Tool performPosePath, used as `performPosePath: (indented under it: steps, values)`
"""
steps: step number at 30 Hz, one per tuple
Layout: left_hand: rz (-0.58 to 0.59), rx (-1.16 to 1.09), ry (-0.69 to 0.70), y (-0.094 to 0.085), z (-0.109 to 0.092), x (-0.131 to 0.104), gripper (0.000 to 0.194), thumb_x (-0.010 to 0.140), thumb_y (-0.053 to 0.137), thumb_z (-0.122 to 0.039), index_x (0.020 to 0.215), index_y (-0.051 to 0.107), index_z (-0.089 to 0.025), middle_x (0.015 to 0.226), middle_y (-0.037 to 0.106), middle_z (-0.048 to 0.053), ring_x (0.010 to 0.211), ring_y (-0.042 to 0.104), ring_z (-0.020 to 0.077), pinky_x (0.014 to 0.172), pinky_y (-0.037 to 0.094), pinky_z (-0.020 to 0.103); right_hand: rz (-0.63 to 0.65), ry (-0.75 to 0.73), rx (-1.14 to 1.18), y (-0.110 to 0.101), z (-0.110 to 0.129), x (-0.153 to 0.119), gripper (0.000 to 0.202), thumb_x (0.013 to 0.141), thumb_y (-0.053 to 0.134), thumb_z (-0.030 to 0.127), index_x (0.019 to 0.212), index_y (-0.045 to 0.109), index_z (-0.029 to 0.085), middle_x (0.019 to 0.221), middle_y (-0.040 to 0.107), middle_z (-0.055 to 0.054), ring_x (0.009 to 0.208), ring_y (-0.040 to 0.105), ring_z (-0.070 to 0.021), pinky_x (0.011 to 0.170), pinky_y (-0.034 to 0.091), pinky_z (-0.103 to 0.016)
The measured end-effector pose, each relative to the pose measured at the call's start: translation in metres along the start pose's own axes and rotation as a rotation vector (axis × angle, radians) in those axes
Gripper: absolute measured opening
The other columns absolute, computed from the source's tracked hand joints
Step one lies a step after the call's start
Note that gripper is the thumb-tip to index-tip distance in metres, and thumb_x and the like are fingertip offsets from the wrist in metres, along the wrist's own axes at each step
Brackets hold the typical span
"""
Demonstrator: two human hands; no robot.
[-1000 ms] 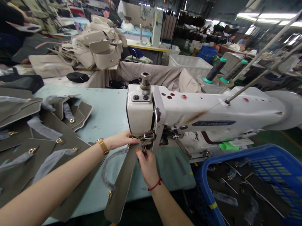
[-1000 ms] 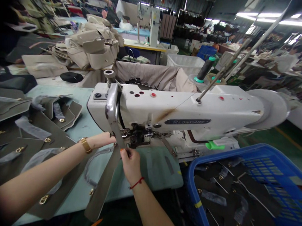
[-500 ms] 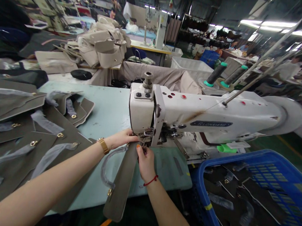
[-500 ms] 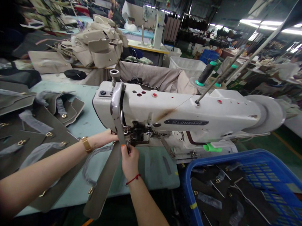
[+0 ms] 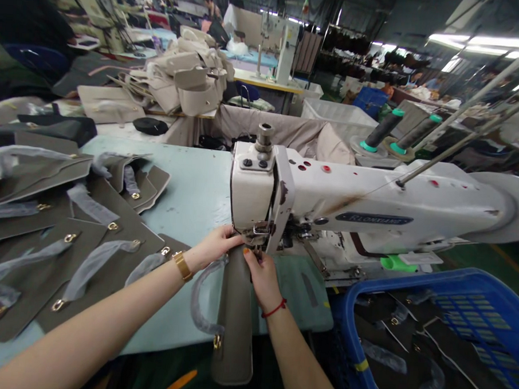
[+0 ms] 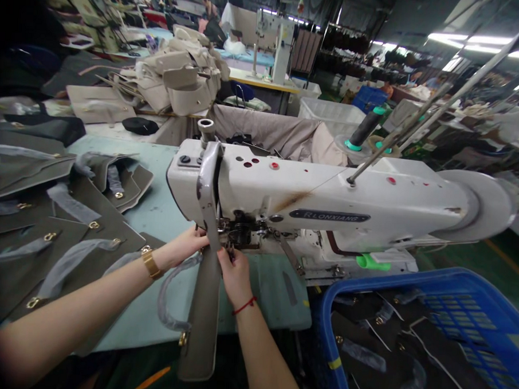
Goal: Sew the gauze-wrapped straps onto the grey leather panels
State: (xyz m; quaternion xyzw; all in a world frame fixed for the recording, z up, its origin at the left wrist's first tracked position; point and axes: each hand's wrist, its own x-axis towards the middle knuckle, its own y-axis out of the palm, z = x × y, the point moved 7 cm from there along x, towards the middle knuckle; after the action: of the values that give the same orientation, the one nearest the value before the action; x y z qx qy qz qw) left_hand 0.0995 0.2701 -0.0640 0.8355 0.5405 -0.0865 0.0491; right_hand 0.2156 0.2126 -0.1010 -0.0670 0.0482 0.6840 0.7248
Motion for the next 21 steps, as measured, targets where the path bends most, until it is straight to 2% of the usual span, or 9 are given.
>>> performPosePath:
  steps: [8,16,21]
  values:
    - [0.004,0.052,-0.004,-0.004,0.004,0.002,0.027,0.075,0.062,-0.036,0.090,0.071,-0.016,0.081,0.072,0.003,0.082,0.063,0.0215,0.076,0.049,0.031,0.032,0.041,0.018,-0.003,-0.004,0.001,0.035,0.081,0.058,0.045,0.082,0.070,0.011,0.071,0.068,-0.004,0.062,0.057,-0.0160,0.055,0.042,-0.022]
    - [-0.044,0.075,-0.013,-0.014,0.000,0.010,0.020,0.069,0.064,-0.032,0.081,0.072,-0.018,0.076,0.072,0.001,0.079,0.063,0.0215,0.072,0.050,0.029,0.028,0.037,0.038,-0.005,-0.002,0.001,0.036,0.080,0.060,0.046,0.081,0.069,0.012,0.075,0.069,-0.005,0.066,0.060,-0.0172,0.058,0.044,-0.023]
    - [-0.096,0.034,-0.012,-0.026,0.004,0.016,0.016,0.067,0.068,-0.032,0.075,0.072,-0.018,0.079,0.073,0.002,0.088,0.063,0.0240,0.083,0.049,0.032,0.031,0.027,0.030,-0.006,-0.004,0.001,0.034,0.081,0.059,0.046,0.079,0.068,0.012,0.073,0.067,-0.004,0.065,0.058,-0.0158,0.059,0.043,-0.023]
